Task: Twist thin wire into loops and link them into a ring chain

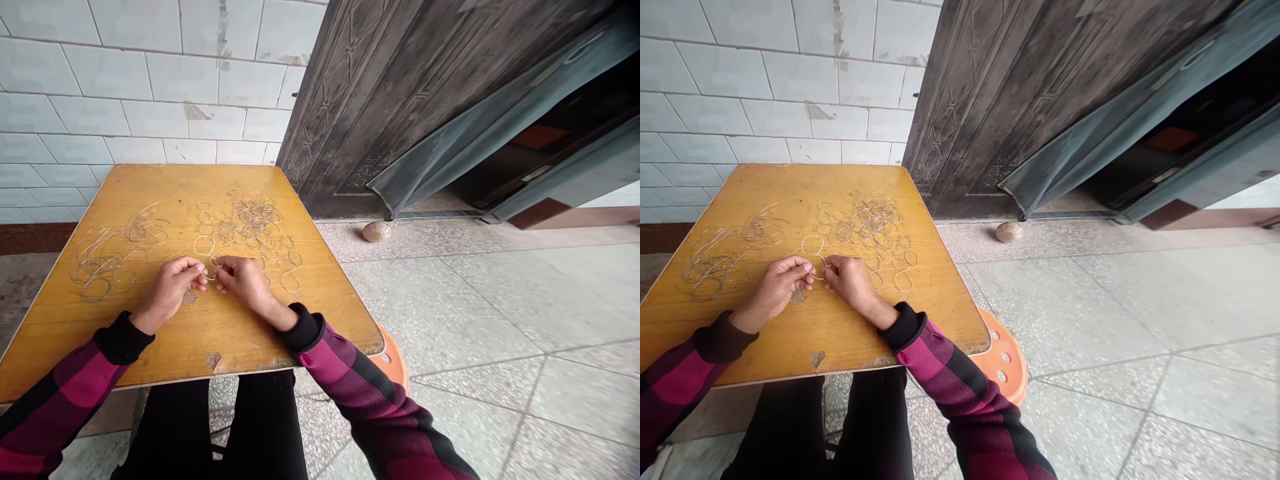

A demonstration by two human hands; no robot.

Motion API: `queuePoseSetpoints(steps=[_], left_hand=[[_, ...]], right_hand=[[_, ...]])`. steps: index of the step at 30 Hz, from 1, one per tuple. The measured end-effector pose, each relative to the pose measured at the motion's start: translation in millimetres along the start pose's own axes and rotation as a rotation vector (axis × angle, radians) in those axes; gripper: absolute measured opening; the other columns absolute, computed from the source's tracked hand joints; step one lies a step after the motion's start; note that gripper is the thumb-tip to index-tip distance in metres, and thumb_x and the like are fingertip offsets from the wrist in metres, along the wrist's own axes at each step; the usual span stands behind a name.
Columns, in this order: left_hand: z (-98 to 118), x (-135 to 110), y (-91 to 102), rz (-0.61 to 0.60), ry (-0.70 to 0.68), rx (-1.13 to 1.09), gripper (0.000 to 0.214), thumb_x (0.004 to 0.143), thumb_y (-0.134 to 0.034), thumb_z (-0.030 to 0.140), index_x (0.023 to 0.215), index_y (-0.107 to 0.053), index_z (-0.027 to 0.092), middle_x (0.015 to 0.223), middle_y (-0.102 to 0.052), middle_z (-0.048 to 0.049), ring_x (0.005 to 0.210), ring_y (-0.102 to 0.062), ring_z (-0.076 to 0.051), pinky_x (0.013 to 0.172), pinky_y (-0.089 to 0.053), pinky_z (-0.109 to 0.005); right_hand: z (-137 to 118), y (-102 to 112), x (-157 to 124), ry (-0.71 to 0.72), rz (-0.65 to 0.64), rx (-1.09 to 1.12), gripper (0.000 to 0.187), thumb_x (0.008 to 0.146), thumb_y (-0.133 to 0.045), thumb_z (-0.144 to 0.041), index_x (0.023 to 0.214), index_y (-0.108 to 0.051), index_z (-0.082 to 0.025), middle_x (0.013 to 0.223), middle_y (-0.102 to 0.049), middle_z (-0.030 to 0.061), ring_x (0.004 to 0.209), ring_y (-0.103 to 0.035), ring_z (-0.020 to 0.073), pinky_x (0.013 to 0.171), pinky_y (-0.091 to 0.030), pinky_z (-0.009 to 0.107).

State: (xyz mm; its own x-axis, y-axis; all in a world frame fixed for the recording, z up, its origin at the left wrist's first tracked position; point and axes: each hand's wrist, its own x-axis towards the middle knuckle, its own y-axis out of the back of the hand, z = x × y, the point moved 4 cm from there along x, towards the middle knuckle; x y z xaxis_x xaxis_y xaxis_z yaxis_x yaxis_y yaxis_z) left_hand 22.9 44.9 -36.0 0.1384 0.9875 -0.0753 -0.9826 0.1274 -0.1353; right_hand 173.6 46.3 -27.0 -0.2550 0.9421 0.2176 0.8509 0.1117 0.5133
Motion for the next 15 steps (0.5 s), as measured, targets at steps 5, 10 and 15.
queuePoseSetpoints(steps=[5, 10, 15], left_hand=[[0.5, 0.8, -1.5, -0.018, 0.016, -0.059, 0.027, 0.065, -0.075, 0.036, 0.069, -0.061, 0.014, 0.066, -0.063, -0.002, 0.057, -0.057, -0.011, 0.055, -0.046, -0.023], [-0.2, 1.2, -1.3, -0.029, 0.014, -0.068, 0.026, 0.067, -0.074, 0.034, 0.069, -0.06, 0.013, 0.066, -0.062, -0.0019, 0.057, -0.056, -0.01, 0.055, -0.045, -0.023], [-0.1, 0.3, -1.3, -0.036, 0.027, -0.071, 0.025, 0.068, -0.073, 0.035, 0.071, -0.061, 0.013, 0.069, -0.063, -0.0026, 0.058, -0.057, -0.01, 0.055, -0.045, -0.023]], right_hand=[[-3.1, -0.1, -1.2, 0.004, -0.004, 0.0, 0.014, 0.085, -0.053, -0.016, 0.09, -0.066, -0.014, 0.056, -0.064, -0.0023, 0.05, -0.059, 0.0092, 0.059, -0.045, 0.021], [-5.0, -0.6, -2.4, -0.001, -0.015, -0.009, 0.016, 0.085, -0.051, -0.017, 0.091, -0.066, -0.015, 0.056, -0.064, -0.0023, 0.051, -0.058, 0.009, 0.059, -0.045, 0.021], [-4.4, 1.0, -1.8, -0.02, -0.001, -0.024, 0.016, 0.083, -0.052, -0.016, 0.09, -0.067, -0.015, 0.056, -0.064, -0.0028, 0.051, -0.058, 0.0091, 0.06, -0.044, 0.021]])
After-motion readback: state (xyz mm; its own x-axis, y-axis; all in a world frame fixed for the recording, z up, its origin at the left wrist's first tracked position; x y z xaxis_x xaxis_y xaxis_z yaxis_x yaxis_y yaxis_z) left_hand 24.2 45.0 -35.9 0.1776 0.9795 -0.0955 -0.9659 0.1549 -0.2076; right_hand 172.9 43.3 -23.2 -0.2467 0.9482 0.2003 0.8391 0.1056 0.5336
